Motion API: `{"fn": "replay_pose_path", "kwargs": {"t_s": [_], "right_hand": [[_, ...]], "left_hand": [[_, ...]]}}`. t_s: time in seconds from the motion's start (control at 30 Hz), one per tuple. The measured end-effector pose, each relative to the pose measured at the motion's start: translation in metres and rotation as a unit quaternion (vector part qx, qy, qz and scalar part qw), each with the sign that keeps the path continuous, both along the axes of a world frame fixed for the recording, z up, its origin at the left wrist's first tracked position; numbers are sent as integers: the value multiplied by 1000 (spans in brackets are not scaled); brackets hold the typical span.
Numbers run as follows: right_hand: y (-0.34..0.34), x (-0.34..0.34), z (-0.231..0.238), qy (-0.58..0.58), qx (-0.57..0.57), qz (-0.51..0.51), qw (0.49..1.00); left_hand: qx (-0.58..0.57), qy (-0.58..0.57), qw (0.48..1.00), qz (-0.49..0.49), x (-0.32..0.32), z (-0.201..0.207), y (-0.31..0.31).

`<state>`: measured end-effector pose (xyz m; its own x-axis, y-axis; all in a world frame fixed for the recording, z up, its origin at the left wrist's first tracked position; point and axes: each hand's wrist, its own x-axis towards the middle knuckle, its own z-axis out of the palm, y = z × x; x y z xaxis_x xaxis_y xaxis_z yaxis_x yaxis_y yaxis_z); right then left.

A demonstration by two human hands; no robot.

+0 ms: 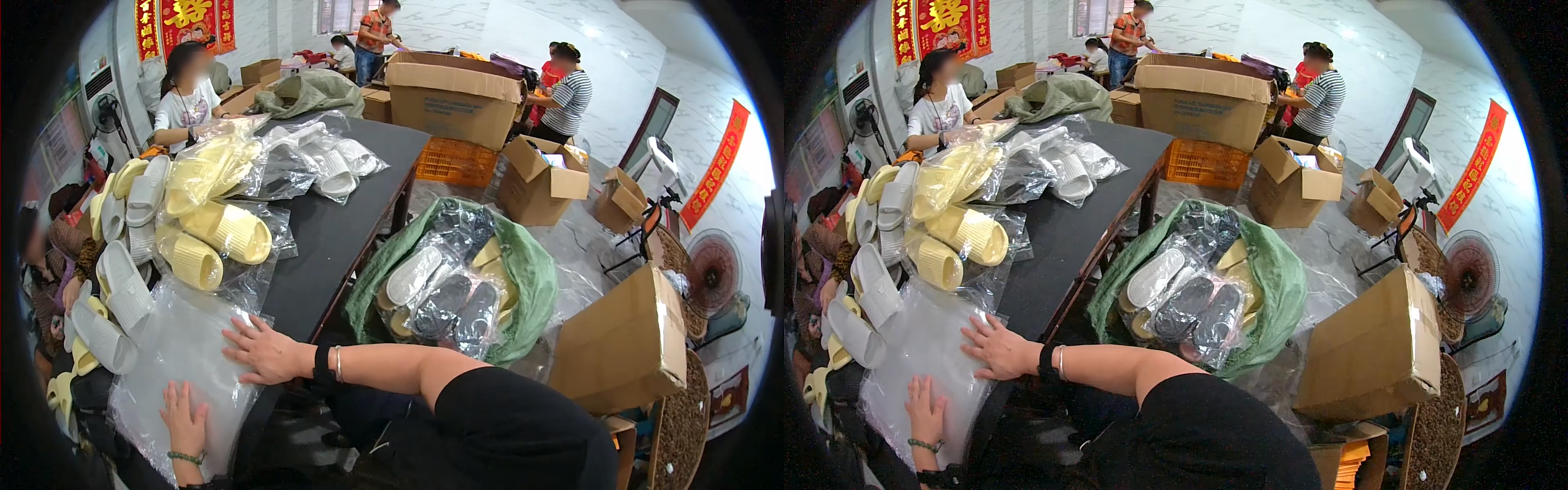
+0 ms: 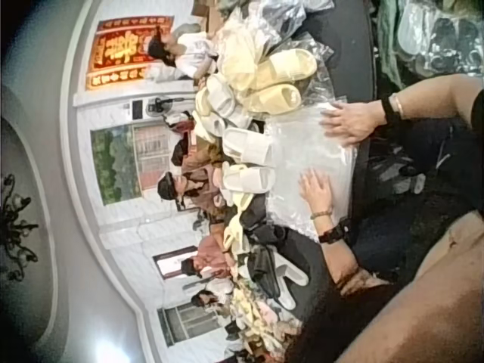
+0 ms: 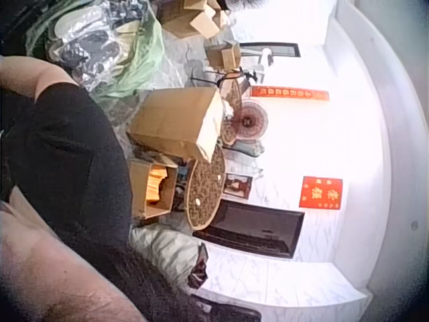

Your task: Packaging slippers into plastic bags and placing them into a larger transport bag.

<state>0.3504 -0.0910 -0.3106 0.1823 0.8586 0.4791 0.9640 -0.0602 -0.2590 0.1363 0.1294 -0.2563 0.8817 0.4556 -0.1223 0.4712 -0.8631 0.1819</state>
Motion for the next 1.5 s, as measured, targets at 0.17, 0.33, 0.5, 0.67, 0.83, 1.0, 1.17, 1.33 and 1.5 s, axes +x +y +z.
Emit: {"fn": "replay_pose_path", "kwargs": {"t_s": [0.17, 0.33, 0.5, 0.67, 0.83, 1.0, 1.17, 1.33, 1.5], "right_hand": [[-3, -1, 6, 5, -18, 2, 1000], [-2, -1, 4, 12, -5, 10, 1000], [-1, 1, 0, 28, 8, 11, 1000], [0, 2, 0, 25, -3, 17, 1000], [0, 1, 3, 21, 0, 9, 1000], [0, -1, 5, 5, -17, 8, 1000], [-2, -3, 4, 2, -5, 12, 1000], [-9, 6, 2, 68, 25, 34, 997], [-80, 20, 43, 62, 193, 64, 977]], "left_hand": [[-8, 22, 1000, 9, 4, 4, 2], [-17, 43, 999, 6, 15, 16, 4], [-17, 51, 999, 2, 21, 23, -3], [-5, 43, 999, 16, 12, 13, 1], [-7, 41, 999, 13, 10, 17, 0], [-4, 54, 998, 16, 8, 15, 6], [-26, 56, 998, 19, 6, 15, 5], [-22, 59, 998, -2, 15, 9, 9], [-26, 38, 998, -34, 6, -3, 26]]}}
